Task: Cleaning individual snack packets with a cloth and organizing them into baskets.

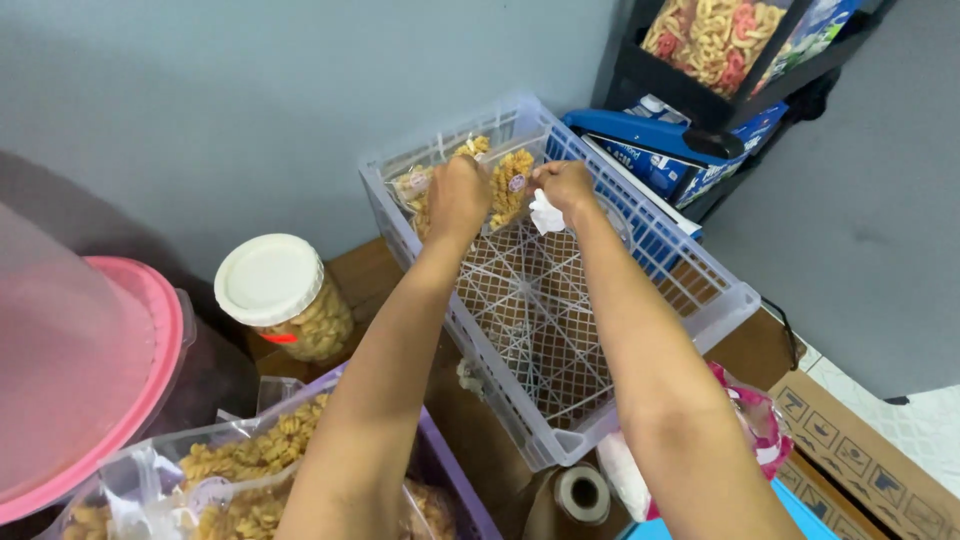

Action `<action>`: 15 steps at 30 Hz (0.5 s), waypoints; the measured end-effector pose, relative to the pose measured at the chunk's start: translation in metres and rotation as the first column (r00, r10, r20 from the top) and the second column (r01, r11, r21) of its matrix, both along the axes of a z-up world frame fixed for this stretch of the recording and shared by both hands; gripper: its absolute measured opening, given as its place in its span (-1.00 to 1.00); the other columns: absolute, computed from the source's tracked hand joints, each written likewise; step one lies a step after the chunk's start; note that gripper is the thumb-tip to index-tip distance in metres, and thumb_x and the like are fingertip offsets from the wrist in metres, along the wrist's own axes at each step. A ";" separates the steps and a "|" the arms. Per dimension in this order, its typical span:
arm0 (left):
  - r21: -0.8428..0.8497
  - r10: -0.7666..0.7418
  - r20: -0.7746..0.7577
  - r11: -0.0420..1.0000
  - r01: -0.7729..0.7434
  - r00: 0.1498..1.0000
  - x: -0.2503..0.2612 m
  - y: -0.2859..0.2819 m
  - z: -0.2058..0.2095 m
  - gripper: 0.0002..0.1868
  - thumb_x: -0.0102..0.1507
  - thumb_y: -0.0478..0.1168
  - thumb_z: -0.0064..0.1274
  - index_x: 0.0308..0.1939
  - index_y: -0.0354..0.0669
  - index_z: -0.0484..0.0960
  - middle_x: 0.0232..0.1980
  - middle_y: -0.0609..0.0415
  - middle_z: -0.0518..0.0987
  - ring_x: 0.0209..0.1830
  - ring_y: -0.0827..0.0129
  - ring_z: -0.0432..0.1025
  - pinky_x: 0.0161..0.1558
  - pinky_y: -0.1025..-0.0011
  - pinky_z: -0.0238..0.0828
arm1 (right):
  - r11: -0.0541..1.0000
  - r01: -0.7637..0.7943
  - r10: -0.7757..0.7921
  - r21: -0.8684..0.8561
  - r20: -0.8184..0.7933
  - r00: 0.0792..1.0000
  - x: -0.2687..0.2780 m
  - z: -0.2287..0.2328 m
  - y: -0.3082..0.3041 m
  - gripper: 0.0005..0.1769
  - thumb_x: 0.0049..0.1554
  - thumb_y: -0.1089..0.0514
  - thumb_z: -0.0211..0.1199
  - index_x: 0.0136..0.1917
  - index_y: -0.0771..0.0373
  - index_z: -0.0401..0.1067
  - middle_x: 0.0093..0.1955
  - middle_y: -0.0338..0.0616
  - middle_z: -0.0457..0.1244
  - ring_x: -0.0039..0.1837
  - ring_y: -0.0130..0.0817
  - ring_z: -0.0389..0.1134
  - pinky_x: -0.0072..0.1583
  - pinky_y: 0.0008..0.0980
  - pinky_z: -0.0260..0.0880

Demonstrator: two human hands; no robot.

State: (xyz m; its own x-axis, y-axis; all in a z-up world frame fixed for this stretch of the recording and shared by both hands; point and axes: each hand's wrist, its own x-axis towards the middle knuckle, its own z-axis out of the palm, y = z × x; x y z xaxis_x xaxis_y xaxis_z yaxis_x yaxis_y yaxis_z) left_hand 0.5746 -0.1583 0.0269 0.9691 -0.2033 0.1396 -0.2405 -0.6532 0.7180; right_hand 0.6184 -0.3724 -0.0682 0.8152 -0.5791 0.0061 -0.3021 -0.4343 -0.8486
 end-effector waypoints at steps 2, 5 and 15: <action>-0.014 -0.005 -0.009 1.000 0.005 1.000 0.000 0.002 0.005 -0.69 0.34 -0.13 -0.06 -0.11 -0.25 0.73 -0.16 -0.36 0.68 0.00 -0.22 0.59 -0.02 -0.03 0.59 | 1.000 -0.008 0.008 0.015 -0.010 1.000 -0.010 0.013 0.017 -0.88 0.15 0.00 0.31 -0.09 -0.12 0.67 -0.16 -0.24 0.47 0.01 -0.24 0.51 0.05 -0.35 0.54; -0.046 -0.012 -0.029 0.999 0.010 0.999 0.010 0.002 -0.007 -0.69 0.34 -0.19 -0.07 -0.06 -0.33 0.70 -0.13 -0.41 0.66 0.03 -0.27 0.57 0.00 -0.04 0.59 | 1.000 -0.014 0.015 0.012 -0.032 0.999 -0.006 0.011 0.027 -0.85 0.17 0.05 0.27 -0.10 -0.10 0.67 -0.13 -0.25 0.47 0.05 -0.22 0.51 0.10 -0.30 0.54; -0.054 0.035 -0.133 0.998 -0.042 0.990 0.007 0.014 0.001 -0.68 0.29 -0.24 -0.11 -0.03 -0.33 0.68 -0.05 -0.30 0.67 0.10 -0.21 0.55 0.07 -0.08 0.55 | 0.995 -0.057 0.053 -0.081 -0.047 0.997 0.018 -0.014 0.029 -0.82 0.20 0.11 0.23 -0.04 0.01 0.66 -0.08 -0.15 0.46 0.13 -0.13 0.48 0.14 -0.21 0.50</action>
State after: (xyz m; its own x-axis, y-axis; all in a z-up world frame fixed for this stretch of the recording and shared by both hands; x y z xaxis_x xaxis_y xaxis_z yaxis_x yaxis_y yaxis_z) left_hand 0.5812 -0.1442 0.0282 0.9868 -0.1607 0.0200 -0.1163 -0.6173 0.7781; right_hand 0.6360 -0.3433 -0.0824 0.8463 -0.5325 0.0148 -0.3128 -0.5191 -0.7954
